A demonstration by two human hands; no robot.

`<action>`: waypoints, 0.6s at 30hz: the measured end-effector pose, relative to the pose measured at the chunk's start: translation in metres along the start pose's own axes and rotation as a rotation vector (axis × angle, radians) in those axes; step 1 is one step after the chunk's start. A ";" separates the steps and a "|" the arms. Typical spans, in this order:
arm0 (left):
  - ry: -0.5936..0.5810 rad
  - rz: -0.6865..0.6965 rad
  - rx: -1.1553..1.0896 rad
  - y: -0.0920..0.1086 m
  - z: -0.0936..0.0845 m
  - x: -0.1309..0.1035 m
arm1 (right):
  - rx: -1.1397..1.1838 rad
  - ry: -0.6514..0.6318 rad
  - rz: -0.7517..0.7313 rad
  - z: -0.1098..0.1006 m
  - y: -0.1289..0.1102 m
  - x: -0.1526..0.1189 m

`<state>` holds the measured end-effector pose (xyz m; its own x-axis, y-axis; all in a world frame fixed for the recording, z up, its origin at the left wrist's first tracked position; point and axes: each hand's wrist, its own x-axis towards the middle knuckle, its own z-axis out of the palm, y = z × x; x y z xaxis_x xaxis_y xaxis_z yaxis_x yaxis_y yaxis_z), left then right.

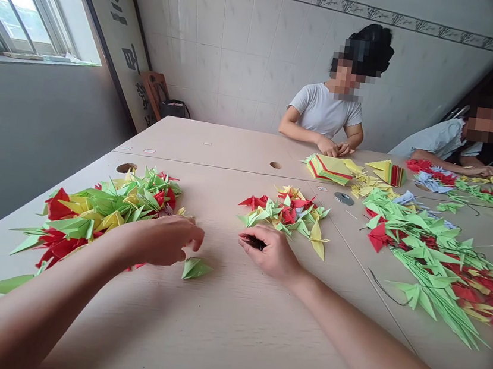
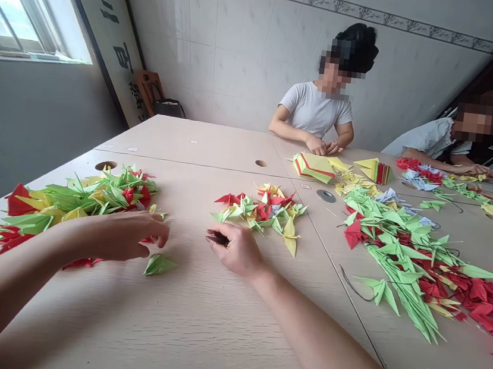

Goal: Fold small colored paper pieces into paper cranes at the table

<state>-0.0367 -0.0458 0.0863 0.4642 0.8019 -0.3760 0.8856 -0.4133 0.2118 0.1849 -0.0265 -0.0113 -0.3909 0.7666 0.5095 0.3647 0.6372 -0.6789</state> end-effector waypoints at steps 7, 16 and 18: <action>-0.073 0.103 -0.109 0.013 0.004 -0.005 | -0.032 -0.001 -0.001 -0.001 0.000 0.001; 0.309 0.106 -0.533 0.009 0.032 0.036 | -0.015 0.066 0.019 0.001 -0.014 0.001; 0.448 0.085 -0.721 0.011 0.039 0.044 | 0.038 0.087 0.066 0.002 -0.019 0.001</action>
<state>-0.0063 -0.0320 0.0364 0.3443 0.9384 0.0274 0.5521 -0.2260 0.8026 0.1759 -0.0379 0.0013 -0.2912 0.8119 0.5060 0.3543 0.5828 -0.7313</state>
